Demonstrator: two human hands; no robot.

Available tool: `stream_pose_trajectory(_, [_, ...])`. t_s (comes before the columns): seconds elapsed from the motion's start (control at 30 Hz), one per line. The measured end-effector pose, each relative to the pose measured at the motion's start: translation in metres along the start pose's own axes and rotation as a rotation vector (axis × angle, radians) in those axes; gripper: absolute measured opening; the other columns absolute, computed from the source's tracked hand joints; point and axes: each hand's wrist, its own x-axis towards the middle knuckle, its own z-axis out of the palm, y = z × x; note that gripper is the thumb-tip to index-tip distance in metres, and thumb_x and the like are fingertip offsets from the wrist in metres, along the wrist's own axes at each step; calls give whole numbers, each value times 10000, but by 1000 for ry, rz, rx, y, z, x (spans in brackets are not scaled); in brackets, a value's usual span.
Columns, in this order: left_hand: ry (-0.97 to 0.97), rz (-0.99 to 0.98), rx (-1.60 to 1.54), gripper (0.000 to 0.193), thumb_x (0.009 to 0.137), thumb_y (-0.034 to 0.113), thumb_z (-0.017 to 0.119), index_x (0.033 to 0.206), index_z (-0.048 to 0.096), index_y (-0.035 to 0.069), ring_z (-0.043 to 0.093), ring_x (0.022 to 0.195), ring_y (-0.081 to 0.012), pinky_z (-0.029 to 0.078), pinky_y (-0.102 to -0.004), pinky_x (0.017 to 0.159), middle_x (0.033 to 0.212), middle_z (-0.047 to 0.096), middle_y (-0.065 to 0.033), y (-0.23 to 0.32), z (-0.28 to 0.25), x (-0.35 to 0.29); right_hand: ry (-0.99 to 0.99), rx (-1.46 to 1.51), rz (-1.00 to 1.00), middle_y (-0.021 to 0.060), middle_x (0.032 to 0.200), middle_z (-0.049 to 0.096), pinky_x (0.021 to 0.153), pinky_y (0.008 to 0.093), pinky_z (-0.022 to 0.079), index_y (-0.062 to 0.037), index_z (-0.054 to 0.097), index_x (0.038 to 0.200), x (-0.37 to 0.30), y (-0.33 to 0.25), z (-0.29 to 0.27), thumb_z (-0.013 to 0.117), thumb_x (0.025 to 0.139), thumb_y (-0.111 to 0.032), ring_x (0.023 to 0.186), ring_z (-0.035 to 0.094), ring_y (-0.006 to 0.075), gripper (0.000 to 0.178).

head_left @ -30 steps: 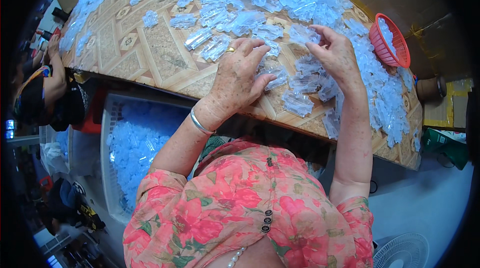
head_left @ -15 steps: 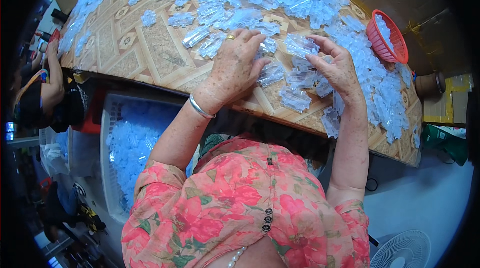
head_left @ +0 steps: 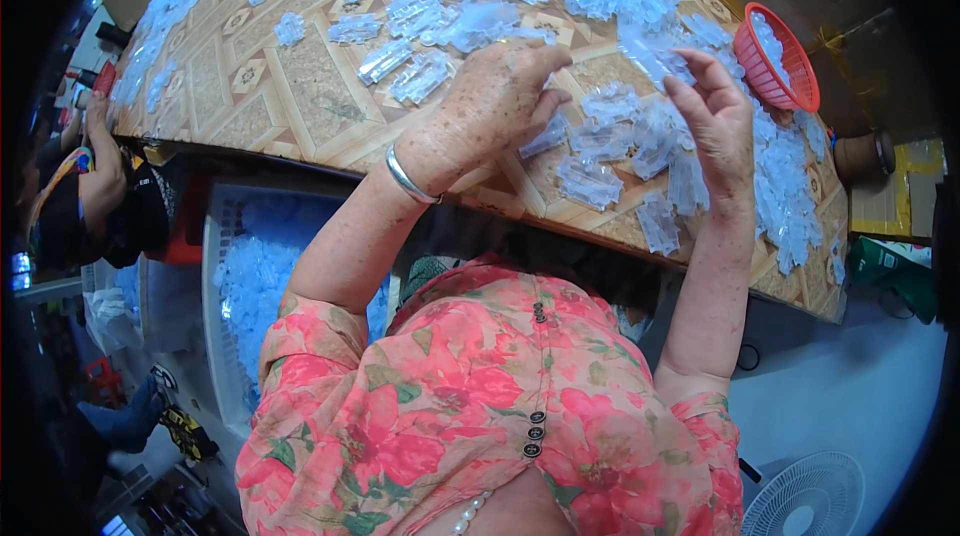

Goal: The person sits at a wooden table and repeatedly picks up small, clear plastic components. They manipulate the parts with both hands, snapping them together to form small assemblies, and then place the finished units into a red basket on the right side of the table.

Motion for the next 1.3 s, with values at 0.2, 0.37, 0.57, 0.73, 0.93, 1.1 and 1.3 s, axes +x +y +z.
stream_pose_trajectory(0.2, [-148,-18,-112,264,863,189,740,1061,657,36,671,868,-343,541,-432,770,918,686,-138,38,9,-9,31,230,-103,204,1422,550,1044,374,474,-57,601,1094,-53,12,-30,773,838,-112,1253,580,254,313])
stream_pose_trajectory(0.37, [-155,113,-217,407,766,186,817,1113,649,56,662,917,-345,543,-433,792,1053,661,-148,80,38,-14,41,233,-131,266,1421,518,1123,454,415,-73,516,1017,-100,13,-39,743,769,-52,1326,536,329,337])
stream_pose_trajectory(0.57, [-219,243,-165,482,667,155,858,1078,636,36,627,949,-367,529,-436,818,1011,632,-149,105,71,-6,151,167,-38,264,1404,533,1121,430,425,-59,491,1029,-133,23,-66,721,755,23,1306,542,287,367])
stream_pose_trajectory(0.73, [-228,242,-136,492,665,145,858,1052,571,44,625,928,-367,518,-436,811,984,633,-151,109,71,-2,155,237,-45,278,1415,524,1125,417,425,-68,468,1032,-141,25,-68,713,774,41,1309,543,286,372])
stream_pose_trajectory(0.93, [-151,112,-204,482,722,140,835,1106,556,51,643,896,-352,523,-439,765,960,635,-144,98,65,-5,210,153,-69,279,1421,521,1115,419,440,-63,454,1033,-138,26,-63,764,766,40,1303,550,296,422])
stream_pose_trajectory(1.1, [121,17,-219,444,835,137,785,1195,557,13,671,845,-263,570,-336,673,963,652,-113,85,60,1,290,-154,-195,249,1385,577,1057,401,488,-54,459,1012,-125,16,-42,830,734,-13,1242,604,292,465])
stream_pose_trajectory(1.3, [-21,-339,-734,365,965,142,685,1273,558,-6,698,968,-151,584,-279,710,1059,701,-123,87,64,-2,269,-708,-410,225,1335,628,966,416,547,-48,481,983,-104,-3,-13,884,693,-78,1187,652,367,497])
